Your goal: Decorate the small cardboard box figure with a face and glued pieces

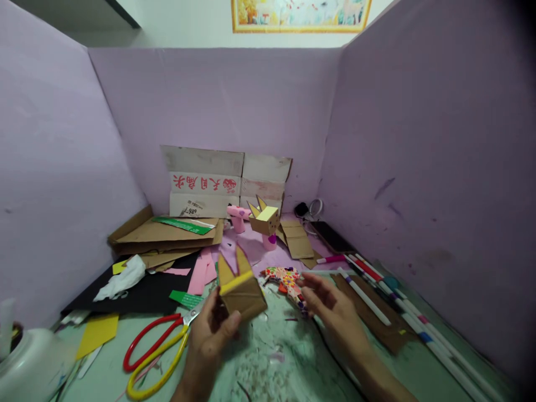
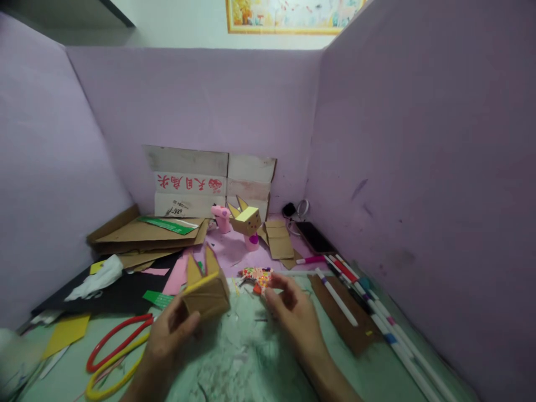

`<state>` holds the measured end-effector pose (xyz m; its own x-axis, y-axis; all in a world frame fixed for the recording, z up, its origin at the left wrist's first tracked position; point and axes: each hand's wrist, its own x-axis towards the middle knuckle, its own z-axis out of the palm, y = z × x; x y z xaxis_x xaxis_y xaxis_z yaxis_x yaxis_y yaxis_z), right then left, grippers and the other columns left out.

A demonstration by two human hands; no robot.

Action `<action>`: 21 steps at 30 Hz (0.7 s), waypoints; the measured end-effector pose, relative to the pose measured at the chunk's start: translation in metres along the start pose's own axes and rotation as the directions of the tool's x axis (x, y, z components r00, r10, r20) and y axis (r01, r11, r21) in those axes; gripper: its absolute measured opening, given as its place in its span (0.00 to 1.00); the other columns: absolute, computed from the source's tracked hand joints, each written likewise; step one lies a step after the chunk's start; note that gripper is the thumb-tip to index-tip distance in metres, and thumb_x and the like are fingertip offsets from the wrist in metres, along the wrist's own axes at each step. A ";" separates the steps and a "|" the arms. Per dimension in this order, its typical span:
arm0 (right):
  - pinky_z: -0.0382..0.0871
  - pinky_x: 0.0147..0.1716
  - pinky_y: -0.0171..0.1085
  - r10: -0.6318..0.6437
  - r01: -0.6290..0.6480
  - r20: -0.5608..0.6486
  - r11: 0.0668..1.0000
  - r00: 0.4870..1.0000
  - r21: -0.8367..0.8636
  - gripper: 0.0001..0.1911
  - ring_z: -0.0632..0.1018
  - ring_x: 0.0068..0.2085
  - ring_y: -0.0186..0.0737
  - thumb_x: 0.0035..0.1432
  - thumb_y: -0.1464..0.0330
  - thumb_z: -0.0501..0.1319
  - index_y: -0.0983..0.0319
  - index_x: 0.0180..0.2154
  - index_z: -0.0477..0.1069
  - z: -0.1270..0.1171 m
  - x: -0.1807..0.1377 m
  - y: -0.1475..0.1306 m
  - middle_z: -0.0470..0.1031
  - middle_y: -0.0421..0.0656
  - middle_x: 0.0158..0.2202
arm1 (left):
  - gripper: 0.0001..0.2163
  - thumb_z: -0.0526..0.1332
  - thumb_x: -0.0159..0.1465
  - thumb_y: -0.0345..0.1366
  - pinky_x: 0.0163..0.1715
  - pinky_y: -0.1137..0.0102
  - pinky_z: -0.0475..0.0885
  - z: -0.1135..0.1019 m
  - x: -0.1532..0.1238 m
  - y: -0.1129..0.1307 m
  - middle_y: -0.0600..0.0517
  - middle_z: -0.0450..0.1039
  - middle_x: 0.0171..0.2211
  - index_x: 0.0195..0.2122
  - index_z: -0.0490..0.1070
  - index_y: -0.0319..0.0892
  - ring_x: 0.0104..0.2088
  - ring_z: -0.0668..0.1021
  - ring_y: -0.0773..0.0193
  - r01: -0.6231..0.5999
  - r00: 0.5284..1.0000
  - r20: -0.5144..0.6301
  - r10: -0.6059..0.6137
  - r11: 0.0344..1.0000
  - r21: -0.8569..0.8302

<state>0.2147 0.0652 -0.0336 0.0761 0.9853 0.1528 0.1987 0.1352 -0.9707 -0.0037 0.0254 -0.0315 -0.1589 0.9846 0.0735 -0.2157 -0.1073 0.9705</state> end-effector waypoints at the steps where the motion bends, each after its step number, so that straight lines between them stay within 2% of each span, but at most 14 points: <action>1: 0.71 0.29 0.40 -0.016 0.006 -0.071 0.990 0.997 -0.139 0.25 0.77 0.34 0.45 0.54 0.53 0.56 0.64 0.46 0.71 -0.005 0.002 0.000 0.78 0.51 0.39 | 0.30 0.69 0.51 0.44 0.23 0.73 0.70 -0.004 0.002 0.003 0.49 0.76 0.37 0.53 0.65 0.38 0.31 0.74 0.62 -0.017 0.998 -0.066 0.017 1.000 0.006; 2: 0.70 0.30 0.40 -0.020 -0.008 -0.098 0.963 0.995 -0.271 0.23 0.77 0.33 0.45 0.55 0.55 0.55 0.65 0.44 0.72 -0.009 0.005 -0.001 0.78 0.50 0.37 | 0.29 0.69 0.51 0.44 0.21 0.74 0.69 -0.007 0.005 0.006 0.49 0.75 0.36 0.52 0.66 0.38 0.30 0.73 0.63 -0.029 0.992 -0.120 0.030 1.000 0.005; 4: 0.69 0.32 0.41 -0.008 -0.036 -0.100 0.904 0.995 -0.427 0.21 0.76 0.32 0.45 0.53 0.57 0.55 0.65 0.40 0.73 -0.014 0.008 0.000 0.78 0.49 0.34 | 0.27 0.70 0.50 0.42 0.21 0.75 0.69 -0.012 0.009 0.010 0.50 0.74 0.37 0.49 0.68 0.38 0.30 0.72 0.64 -0.035 0.982 -0.185 0.034 0.999 -0.003; 10: 0.63 0.31 0.40 0.026 -0.016 0.006 0.774 1.000 -0.633 0.18 0.76 0.34 0.51 0.47 0.62 0.64 0.65 0.39 0.75 0.001 0.009 0.006 0.78 0.49 0.33 | 0.30 0.71 0.48 0.41 0.18 0.76 0.69 -0.011 0.012 0.011 0.48 0.74 0.41 0.51 0.67 0.37 0.33 0.72 0.64 0.068 0.979 -0.191 -0.076 0.997 -0.048; 14: 0.60 0.29 0.40 0.014 0.019 0.040 0.701 0.999 -0.713 0.13 0.77 0.34 0.54 0.51 0.64 0.60 0.65 0.34 0.77 0.009 0.011 0.008 0.79 0.52 0.31 | 0.32 0.72 0.47 0.41 0.18 0.76 0.69 -0.009 0.009 0.013 0.47 0.74 0.41 0.52 0.66 0.36 0.33 0.72 0.63 0.072 0.979 -0.190 -0.077 0.997 -0.029; 21: 0.63 0.35 0.35 -0.108 0.093 0.024 0.698 0.994 -0.710 0.15 0.77 0.37 0.44 0.59 0.63 0.55 0.65 0.38 0.75 0.014 0.018 0.008 0.79 0.48 0.36 | 0.33 0.72 0.47 0.43 0.19 0.76 0.69 -0.004 0.006 0.008 0.47 0.76 0.40 0.53 0.65 0.37 0.32 0.74 0.63 0.108 0.977 -0.185 -0.107 0.994 -0.001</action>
<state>0.2040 0.0850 -0.0408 0.0309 0.9671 0.2523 0.8394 0.1119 -0.5318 -0.0100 0.0304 -0.0239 -0.3105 0.9477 -0.0743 -0.2331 -0.0001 0.9725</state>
